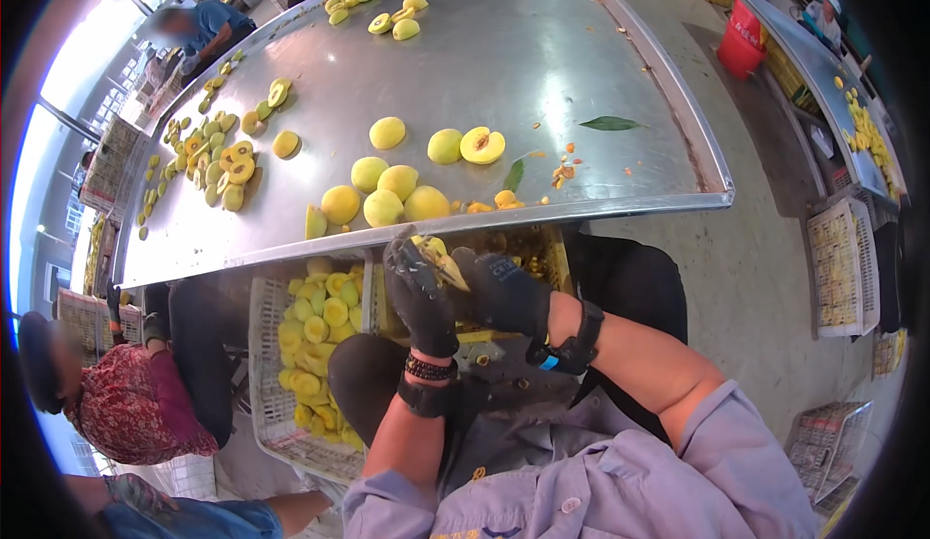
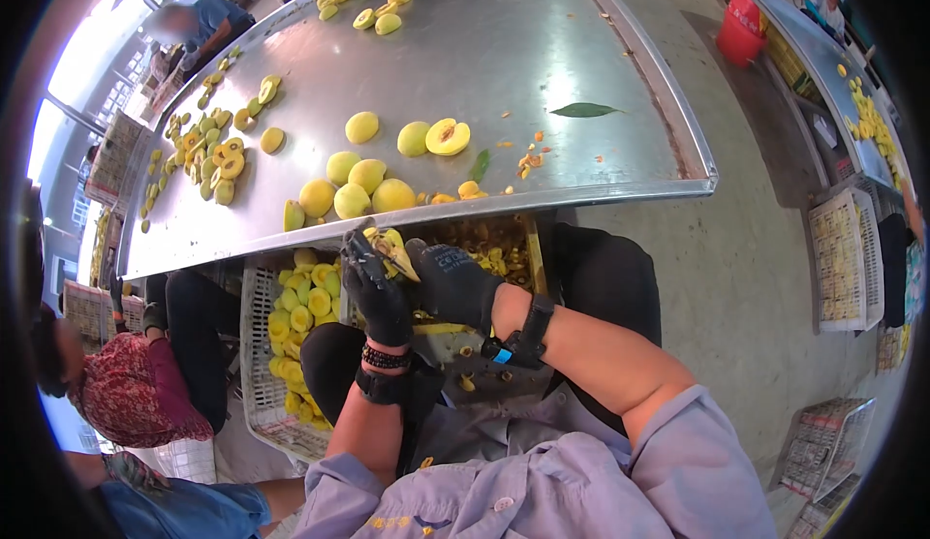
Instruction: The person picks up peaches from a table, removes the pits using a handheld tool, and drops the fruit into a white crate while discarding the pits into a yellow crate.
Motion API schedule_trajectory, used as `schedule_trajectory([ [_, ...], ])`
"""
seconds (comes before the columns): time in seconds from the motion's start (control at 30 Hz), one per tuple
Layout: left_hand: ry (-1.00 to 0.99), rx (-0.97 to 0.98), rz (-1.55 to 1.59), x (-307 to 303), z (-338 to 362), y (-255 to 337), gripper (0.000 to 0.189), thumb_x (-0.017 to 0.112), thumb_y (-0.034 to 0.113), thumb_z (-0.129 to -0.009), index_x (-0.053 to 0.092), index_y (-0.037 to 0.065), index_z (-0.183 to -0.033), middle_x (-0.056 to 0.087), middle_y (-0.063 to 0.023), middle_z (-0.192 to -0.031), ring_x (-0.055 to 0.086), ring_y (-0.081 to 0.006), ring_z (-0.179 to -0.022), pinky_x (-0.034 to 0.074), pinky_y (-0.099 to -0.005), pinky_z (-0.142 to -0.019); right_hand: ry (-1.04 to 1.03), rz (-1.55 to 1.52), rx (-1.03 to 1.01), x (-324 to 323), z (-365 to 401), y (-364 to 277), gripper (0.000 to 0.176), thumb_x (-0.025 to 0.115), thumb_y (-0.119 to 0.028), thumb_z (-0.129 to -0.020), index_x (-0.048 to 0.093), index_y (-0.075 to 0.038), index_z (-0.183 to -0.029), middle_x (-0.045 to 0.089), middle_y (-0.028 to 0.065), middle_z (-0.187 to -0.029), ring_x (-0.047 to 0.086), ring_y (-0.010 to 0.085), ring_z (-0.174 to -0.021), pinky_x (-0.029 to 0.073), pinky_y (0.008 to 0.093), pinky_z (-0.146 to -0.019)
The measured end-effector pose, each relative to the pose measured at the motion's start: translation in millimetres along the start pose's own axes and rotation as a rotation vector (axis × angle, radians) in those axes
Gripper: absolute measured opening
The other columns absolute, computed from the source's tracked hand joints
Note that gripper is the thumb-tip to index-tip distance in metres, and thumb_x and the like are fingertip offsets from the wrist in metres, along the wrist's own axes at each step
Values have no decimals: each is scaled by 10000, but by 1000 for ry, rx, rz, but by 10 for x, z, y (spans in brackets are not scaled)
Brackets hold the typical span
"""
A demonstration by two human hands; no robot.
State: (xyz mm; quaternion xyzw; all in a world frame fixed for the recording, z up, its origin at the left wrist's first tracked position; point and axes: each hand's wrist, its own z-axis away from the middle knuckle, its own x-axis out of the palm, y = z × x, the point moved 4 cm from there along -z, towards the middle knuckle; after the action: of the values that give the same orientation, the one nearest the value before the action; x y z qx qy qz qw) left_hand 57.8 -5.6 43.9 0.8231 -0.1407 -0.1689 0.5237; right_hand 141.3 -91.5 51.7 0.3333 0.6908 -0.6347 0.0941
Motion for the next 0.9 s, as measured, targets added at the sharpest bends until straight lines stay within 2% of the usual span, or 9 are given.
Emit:
schedule_trajectory([
  [0.17, 17, 196, -321, -33, 28, -38, 299, 367, 148, -960, 514, -51, -1128, 558, -163, -1091, 539, -242, -988, 426, -337, -884, 24, -98, -91, -4, 48, -3, 414, 686, -173, -720, 498, 0, -1045, 607, 232, -885, 582, 415, -845, 468, 441, -699],
  [0.27, -81, 72, -145, -9, -33, 76, 253, 396, 85, -934, 521, -41, -1114, 560, -144, -1080, 536, -211, -976, 424, -323, -884, 46, -119, -261, -17, 38, 94, 404, 680, -215, -736, 505, -3, -1033, 612, 226, -864, 589, 405, -826, 470, 443, -686],
  [0.33, -74, -58, 267, 97, -52, -37, 236, 417, 2, -891, 532, -24, -1095, 565, -119, -1043, 524, -187, -963, 419, -301, -878, 134, 78, -53, -174, 163, 70, 396, 667, -252, -752, 513, -4, -1020, 615, 221, -843, 596, 391, -815, 471, 445, -680],
  [0.47, -43, 465, -591, 0, -77, 108, 244, 474, 55, -895, 526, -21, -1121, 574, -178, -1045, 587, -307, -911, 483, -375, -776, 145, 178, 0, -99, 90, -93, 350, 627, -295, -790, 532, -11, -970, 616, 213, -827, 596, 386, -808, 466, 443, -661],
  [0.57, -143, 414, -804, -20, -25, -106, 254, 498, 87, -891, 540, -21, -1117, 579, -204, -1024, 592, -352, -869, 491, -412, -723, 41, 39, -43, -57, 84, -95, 300, 625, -251, -798, 539, -16, -963, 618, 204, -843, 593, 390, -809, 461, 434, -661],
  [0.67, -108, 482, -670, -68, -3, -126, 252, 492, 108, -894, 558, -15, -1103, 592, -190, -973, 595, -338, -844, 484, -407, -726, 8, -111, -112, 3, 63, -34, 276, 622, -212, -810, 546, -13, -985, 623, 170, -836, 605, 357, -777, 458, 419, -662],
  [0.7, -132, 143, -286, -90, -53, -68, 253, 478, 127, -902, 568, -11, -1094, 597, -184, -952, 590, -338, -842, 481, -408, -733, -12, -220, -103, 6, 63, -55, 276, 621, -202, -814, 546, -10, -997, 624, 153, -827, 607, 340, -767, 457, 416, -666],
  [0.77, -151, 180, -355, -96, -57, -103, 259, 466, 137, -910, 565, -11, -1098, 597, -184, -955, 590, -336, -843, 479, -403, -740, -33, -375, -95, 23, 74, -100, 261, 604, -196, -847, 556, -18, -1032, 603, 63, -745, 580, 208, -628, 443, 342, -567],
  [0.9, -140, 346, -280, -88, -29, -237, 271, 479, 130, -903, 556, -23, -1113, 597, -194, -963, 594, -332, -836, 481, -400, -735, -301, -934, 455, 44, 205, -185, 159, 576, -180, -882, 572, -54, -979, 544, -3, -679, 459, 73, -489, 352, 236, -448],
])
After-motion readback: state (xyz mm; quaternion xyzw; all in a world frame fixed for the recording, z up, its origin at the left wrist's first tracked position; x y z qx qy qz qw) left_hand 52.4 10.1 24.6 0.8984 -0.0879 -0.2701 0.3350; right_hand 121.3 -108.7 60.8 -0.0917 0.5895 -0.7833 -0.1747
